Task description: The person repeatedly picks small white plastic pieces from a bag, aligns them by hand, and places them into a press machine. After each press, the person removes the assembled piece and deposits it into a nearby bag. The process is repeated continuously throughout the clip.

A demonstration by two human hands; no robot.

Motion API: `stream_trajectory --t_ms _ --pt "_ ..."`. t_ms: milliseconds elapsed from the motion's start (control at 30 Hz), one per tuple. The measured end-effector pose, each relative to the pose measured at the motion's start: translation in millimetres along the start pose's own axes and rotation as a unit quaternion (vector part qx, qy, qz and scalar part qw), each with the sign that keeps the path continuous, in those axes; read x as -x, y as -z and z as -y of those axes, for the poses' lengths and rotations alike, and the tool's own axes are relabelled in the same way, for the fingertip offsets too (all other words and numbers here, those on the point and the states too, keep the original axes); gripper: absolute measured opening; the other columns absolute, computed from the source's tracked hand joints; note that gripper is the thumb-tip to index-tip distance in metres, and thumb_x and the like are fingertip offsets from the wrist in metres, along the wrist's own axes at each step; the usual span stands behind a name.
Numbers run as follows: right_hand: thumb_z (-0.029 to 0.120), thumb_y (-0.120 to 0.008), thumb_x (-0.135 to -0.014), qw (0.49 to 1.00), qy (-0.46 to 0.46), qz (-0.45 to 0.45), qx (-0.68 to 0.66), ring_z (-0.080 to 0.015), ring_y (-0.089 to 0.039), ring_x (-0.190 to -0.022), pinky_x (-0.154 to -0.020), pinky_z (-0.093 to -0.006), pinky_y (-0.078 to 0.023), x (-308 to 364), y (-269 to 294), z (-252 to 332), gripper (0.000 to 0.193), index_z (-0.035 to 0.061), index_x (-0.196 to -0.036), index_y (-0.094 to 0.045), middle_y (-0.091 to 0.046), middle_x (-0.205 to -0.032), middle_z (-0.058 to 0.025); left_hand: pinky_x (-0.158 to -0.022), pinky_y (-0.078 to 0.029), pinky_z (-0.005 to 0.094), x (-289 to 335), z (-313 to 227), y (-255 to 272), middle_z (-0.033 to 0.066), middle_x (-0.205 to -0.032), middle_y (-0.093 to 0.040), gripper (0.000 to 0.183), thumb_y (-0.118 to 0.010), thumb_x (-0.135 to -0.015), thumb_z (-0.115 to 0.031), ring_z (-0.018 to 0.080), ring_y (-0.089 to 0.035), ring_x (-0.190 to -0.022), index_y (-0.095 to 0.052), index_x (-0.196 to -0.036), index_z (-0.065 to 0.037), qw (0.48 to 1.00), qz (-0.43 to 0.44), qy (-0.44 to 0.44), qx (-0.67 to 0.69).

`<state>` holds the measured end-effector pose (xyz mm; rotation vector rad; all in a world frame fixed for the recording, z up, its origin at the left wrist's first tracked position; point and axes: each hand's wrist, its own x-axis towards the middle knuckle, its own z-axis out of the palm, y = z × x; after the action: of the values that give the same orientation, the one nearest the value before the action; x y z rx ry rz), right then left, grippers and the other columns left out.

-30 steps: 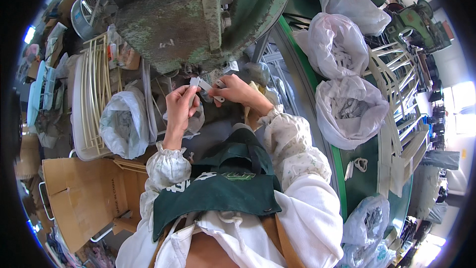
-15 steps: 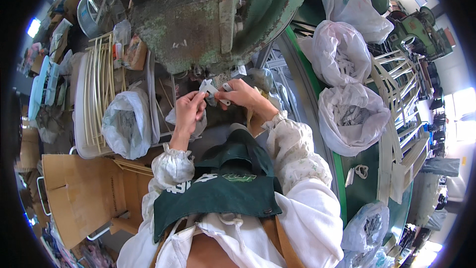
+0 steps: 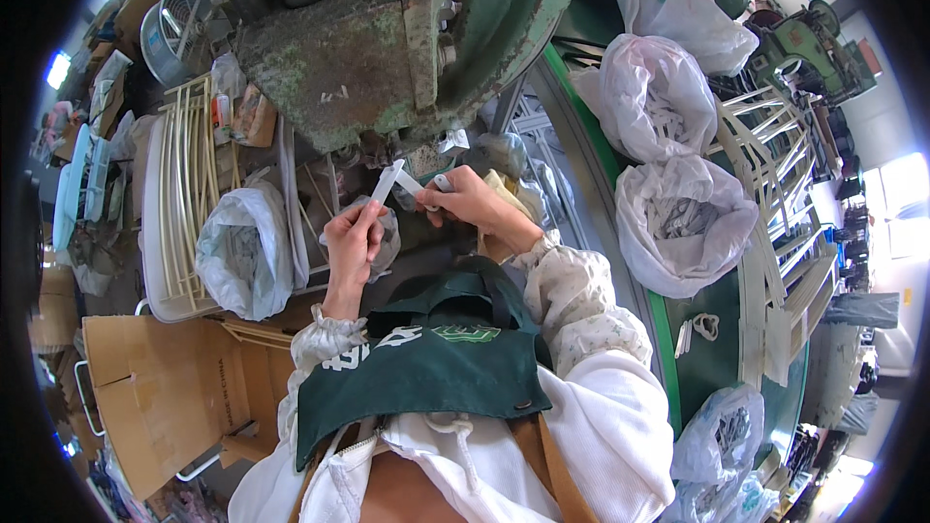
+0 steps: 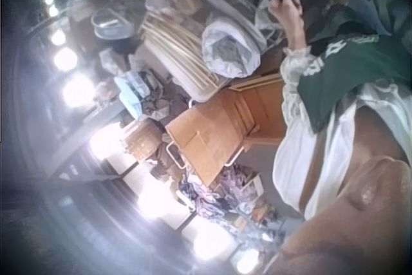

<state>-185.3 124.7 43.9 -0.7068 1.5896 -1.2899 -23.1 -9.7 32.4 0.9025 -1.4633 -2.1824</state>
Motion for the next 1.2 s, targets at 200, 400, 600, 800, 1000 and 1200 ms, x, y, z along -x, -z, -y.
stream_trajectory --t_ms 200,400,600,800,1000,1200 --pt "0.024 -0.062 -0.090 1.000 -0.001 0.006 0.010 -0.0039 -0.044 -0.047 -0.043 -0.0196 -0.029 -1.7 -5.8 -0.1 0.025 0.0002 -0.082 -0.067 -0.058 -0.058 0.0007 -0.033 -0.025 0.0180 -2.7 -0.8 8.9 -0.0004 -0.053 -0.049 0.025 -0.061 -0.091 -0.019 0.0041 -0.037 -0.037 -0.065 -0.082 0.004 1.000 -0.002 0.012 -0.002" --pt "0.024 -0.061 -0.090 0.996 0.081 -0.046 0.014 -0.0043 -0.046 -0.053 -0.047 -0.0205 -0.031 11.1 -0.2 13.3 0.026 -0.0003 -0.085 -0.067 -0.057 -0.061 0.0015 -0.038 -0.029 0.0178 4.2 -23.0 12.0 0.0117 -0.074 -0.068 0.040 -0.052 -0.095 -0.037 0.0074 -0.048 -0.042 -0.064 -0.099 0.000 0.997 0.068 0.029 0.032" --pt "0.020 -0.063 -0.085 0.864 0.108 -0.434 -0.233 -0.0064 -0.043 -0.051 -0.042 -0.0231 -0.030 75.7 134.5 8.4 0.018 0.0028 -0.084 -0.067 -0.057 -0.065 0.0001 -0.039 -0.031 0.0198 10.8 10.2 50.7 0.0165 -0.089 -0.069 0.046 -0.046 -0.096 -0.041 0.0102 -0.049 -0.045 -0.061 -0.110 0.000 0.994 0.064 0.029 0.078" --pt "-0.001 -0.048 -0.084 0.920 0.151 -0.349 -0.092 -0.0185 -0.061 -0.073 -0.057 -0.0295 -0.051 45.8 140.6 -12.7 0.045 -0.0016 -0.128 -0.043 -0.061 -0.091 -0.0150 -0.043 -0.030 0.0193 14.9 21.0 32.1 0.0165 -0.090 -0.068 0.036 -0.047 -0.097 -0.030 0.0083 -0.044 -0.047 -0.061 -0.110 -0.001 0.993 0.075 0.083 0.048" --pt "0.006 -0.041 -0.098 0.985 0.131 -0.027 -0.106 -0.0196 -0.066 -0.075 -0.068 -0.0290 -0.058 1.8 -26.0 28.6 0.020 -0.0098 -0.107 -0.051 -0.063 -0.092 -0.0155 -0.042 -0.028 0.0170 13.6 29.9 17.6 0.0145 -0.089 -0.068 0.032 -0.052 -0.095 -0.029 0.0051 -0.046 -0.049 -0.061 -0.112 -0.003 0.987 0.128 0.062 0.071" --pt "0.004 -0.045 -0.096 0.976 0.096 -0.054 -0.187 -0.0229 -0.066 -0.074 -0.065 -0.0311 -0.059 -13.8 -33.3 21.0 0.017 -0.0112 -0.095 -0.054 -0.062 -0.090 -0.0173 -0.043 -0.029 0.0164 15.1 40.2 28.7 0.0126 -0.086 -0.068 0.028 -0.052 -0.095 -0.026 0.0043 -0.045 -0.048 -0.063 -0.108 -0.003 0.993 0.060 0.068 0.075"
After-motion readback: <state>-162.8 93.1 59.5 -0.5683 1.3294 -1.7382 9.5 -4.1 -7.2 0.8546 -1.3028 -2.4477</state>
